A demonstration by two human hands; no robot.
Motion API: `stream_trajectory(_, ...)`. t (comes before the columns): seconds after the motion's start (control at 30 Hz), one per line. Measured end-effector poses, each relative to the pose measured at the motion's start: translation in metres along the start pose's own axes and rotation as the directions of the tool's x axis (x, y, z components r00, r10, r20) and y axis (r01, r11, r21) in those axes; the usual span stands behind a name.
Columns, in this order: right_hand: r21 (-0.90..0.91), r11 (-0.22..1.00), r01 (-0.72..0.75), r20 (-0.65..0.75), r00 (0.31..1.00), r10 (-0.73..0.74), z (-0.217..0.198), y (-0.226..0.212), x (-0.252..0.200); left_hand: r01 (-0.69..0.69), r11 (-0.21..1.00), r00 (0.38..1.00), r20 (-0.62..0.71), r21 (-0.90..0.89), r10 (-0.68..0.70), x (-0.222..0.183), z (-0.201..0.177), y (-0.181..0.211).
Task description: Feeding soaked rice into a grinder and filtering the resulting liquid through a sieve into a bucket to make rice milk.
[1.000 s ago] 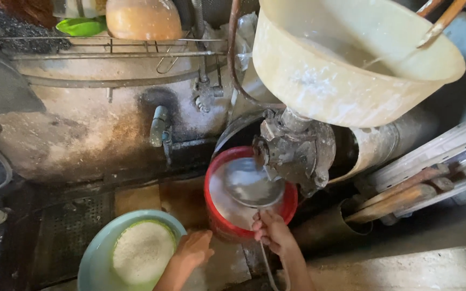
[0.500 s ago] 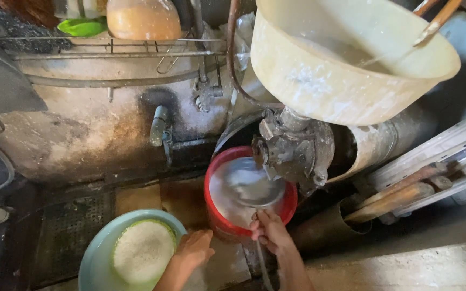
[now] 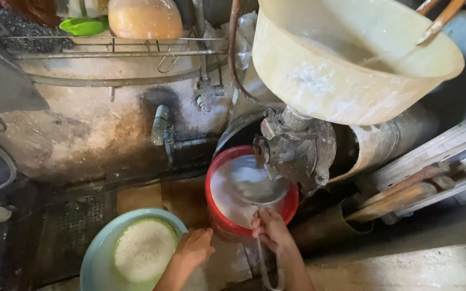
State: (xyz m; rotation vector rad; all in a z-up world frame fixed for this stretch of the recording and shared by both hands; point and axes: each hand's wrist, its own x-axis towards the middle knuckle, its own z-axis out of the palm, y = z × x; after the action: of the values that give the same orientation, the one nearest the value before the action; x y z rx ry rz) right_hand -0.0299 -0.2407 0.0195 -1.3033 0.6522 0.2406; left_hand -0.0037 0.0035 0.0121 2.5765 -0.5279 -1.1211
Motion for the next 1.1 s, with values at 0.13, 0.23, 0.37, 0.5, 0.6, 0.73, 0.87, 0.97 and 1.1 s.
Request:
stream_trajectory(0.13, 0.075, 0.997, -0.019, 0.061, 0.998, 0.015, 0.010, -0.011, -0.010, 0.002, 0.999, 1.000, -0.013, 0.037, -0.001, 0.002, 0.003, 0.001)
stream_trajectory(0.23, 0.105, 0.990, 0.092, -0.076, 0.994, -0.084, 0.006, 0.006, 0.007, -0.003, 0.999, 0.998, -0.063, 0.034, 0.005, 0.003, 0.002, 0.000)
stream_trajectory(0.37, 0.042, 0.999, -0.020, 0.022, 1.000, 0.019, 0.005, -0.006, 0.004, -0.005, 0.999, 0.999, -0.033, 0.051, 0.006, 0.011, 0.005, -0.005)
stream_trajectory(0.5, 0.077, 0.997, 0.012, -0.024, 1.000, -0.010, 0.005, -0.001, -0.006, -0.023, 0.999, 0.998, -0.064, -0.031, 0.021, -0.003, 0.000, 0.004)
stream_trajectory(0.6, 0.158, 0.987, 0.001, 0.144, 0.989, -0.024, -0.020, 0.007, 0.016, 0.003, 1.000, 1.000, 0.029, 0.004, -0.003, 0.007, 0.005, -0.001)
stream_trajectory(0.73, 0.078, 0.993, 0.091, -0.081, 0.993, -0.085, -0.003, 0.019, 0.021, -0.020, 0.998, 0.999, -0.048, 0.064, 0.023, 0.016, 0.012, -0.003)
stream_trajectory(0.87, 0.032, 0.999, 0.003, 0.023, 1.000, -0.004, 0.004, -0.015, -0.007, -0.048, 0.999, 0.996, -0.078, 0.020, 0.049, 0.025, 0.020, -0.009)
stream_trajectory(0.97, 0.067, 0.997, 0.038, -0.026, 0.999, -0.036, 0.008, 0.000, -0.001, -0.016, 1.000, 0.998, -0.053, -0.002, 0.015, 0.010, 0.011, 0.001)
stream_trajectory(1.1, 0.057, 0.998, 0.002, 0.126, 0.992, -0.009, -0.004, -0.008, -0.008, 0.002, 1.000, 0.998, 0.058, 0.004, -0.003, -0.002, -0.002, 0.003)
